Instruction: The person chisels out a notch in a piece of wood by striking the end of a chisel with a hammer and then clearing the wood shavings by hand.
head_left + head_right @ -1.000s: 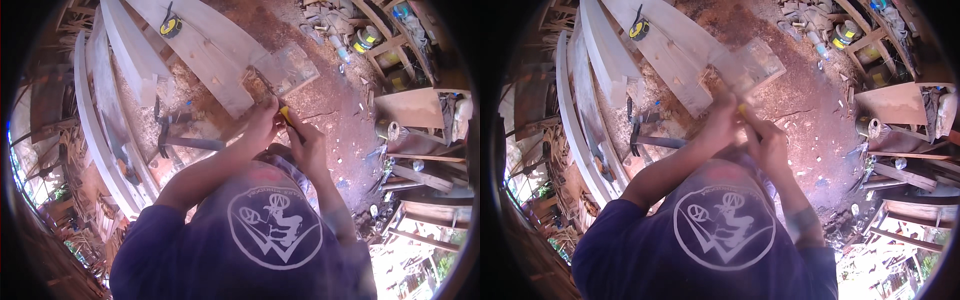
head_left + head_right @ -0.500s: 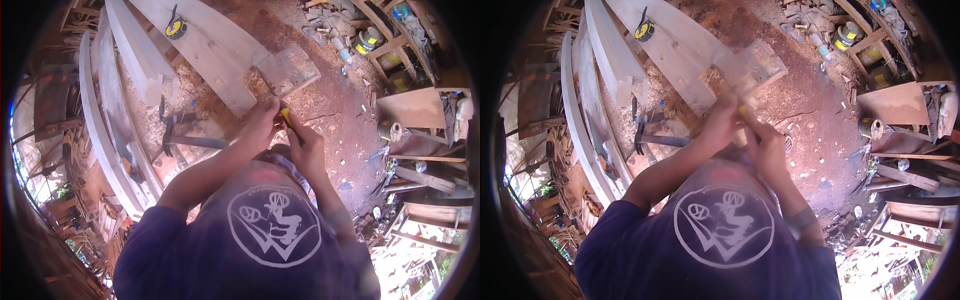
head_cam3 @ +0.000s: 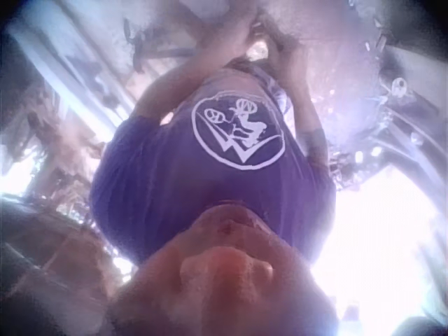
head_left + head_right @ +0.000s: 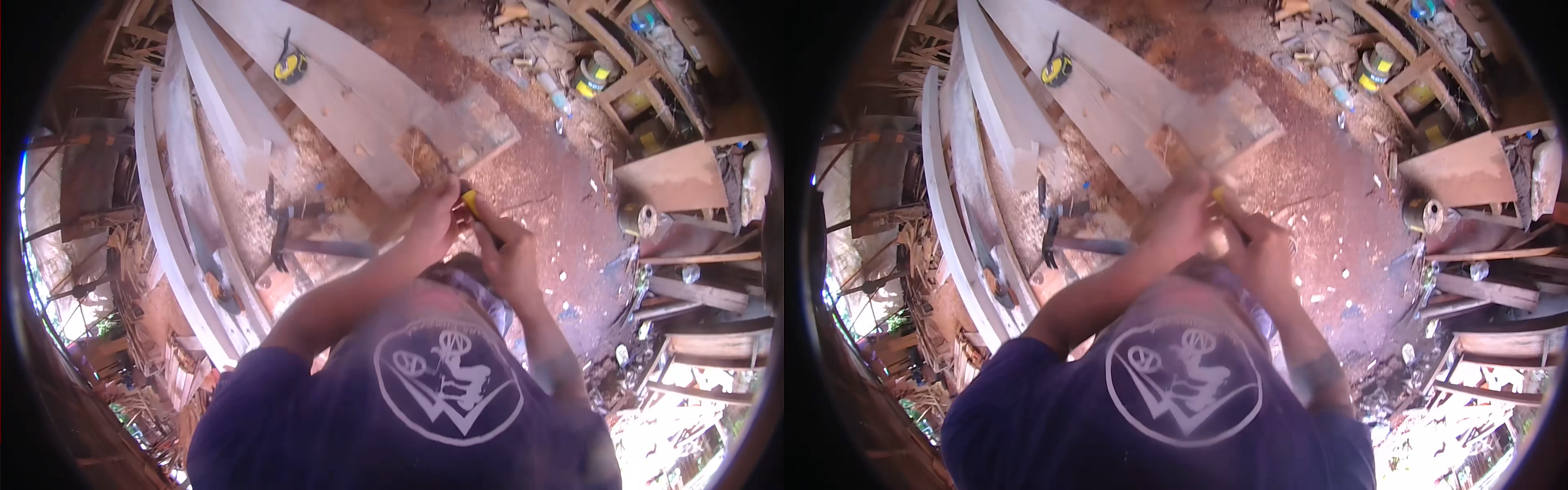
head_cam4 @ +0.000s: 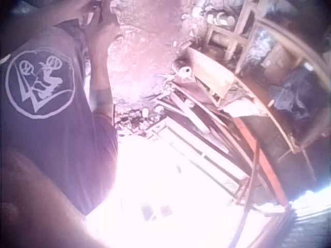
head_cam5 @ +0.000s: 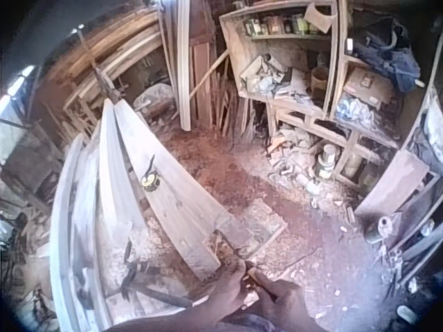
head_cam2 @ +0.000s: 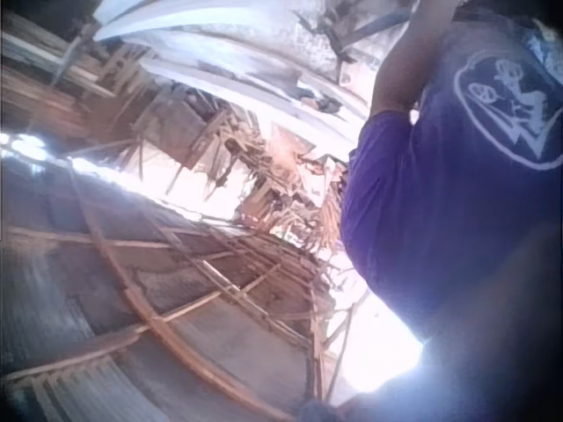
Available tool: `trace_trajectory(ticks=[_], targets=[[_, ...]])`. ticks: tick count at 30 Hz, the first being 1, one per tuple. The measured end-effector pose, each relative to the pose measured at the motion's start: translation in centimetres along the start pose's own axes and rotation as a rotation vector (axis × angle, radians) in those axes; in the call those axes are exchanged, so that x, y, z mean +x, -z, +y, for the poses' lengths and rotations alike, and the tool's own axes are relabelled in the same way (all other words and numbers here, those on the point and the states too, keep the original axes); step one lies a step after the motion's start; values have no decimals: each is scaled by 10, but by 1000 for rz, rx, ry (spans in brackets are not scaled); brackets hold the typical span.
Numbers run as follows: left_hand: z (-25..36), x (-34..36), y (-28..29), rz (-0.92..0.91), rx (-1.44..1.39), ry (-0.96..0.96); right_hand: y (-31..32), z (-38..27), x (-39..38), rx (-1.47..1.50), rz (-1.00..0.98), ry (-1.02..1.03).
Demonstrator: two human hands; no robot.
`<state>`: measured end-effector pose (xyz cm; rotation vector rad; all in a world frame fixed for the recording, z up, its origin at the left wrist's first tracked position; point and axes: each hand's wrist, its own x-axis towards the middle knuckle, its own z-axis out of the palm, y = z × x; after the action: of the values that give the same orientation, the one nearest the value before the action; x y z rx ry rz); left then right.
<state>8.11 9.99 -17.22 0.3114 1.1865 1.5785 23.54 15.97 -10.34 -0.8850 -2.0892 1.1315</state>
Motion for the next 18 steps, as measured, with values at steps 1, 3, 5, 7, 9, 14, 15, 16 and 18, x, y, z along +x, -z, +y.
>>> trace_trajectory(ticks=[1, 3, 5, 7, 9, 14, 15, 16, 18], targets=[[0, 0, 1, -6, -40, 9, 0, -1, 0, -29, -31, 4], [2, 0, 1, -55, -247, 134, 0, -1, 0, -7, -13, -20], [5, -3, 1, -91, -242, 217, -2, 1, -1, -30, -37, -127], [8, -4, -3, -116, -382, 222, -6, 5, 0, 24, 27, 52], [10, 1, -7, -51, -289, 69, -6, 12, 5, -26, -56, 62], [21, -12, -32, 80, -164, 179, 33, 23, 14, 599, -300, -496], [27, -24, -35, 52, 159, 235, 46, 22, 11, 744, -341, -693], [37, -39, -37, -33, 478, 233, 56, 16, 0, 727, -389, -641], [54, -75, -44, -106, 996, -86, 72, 3, -19, 571, -406, -560]])
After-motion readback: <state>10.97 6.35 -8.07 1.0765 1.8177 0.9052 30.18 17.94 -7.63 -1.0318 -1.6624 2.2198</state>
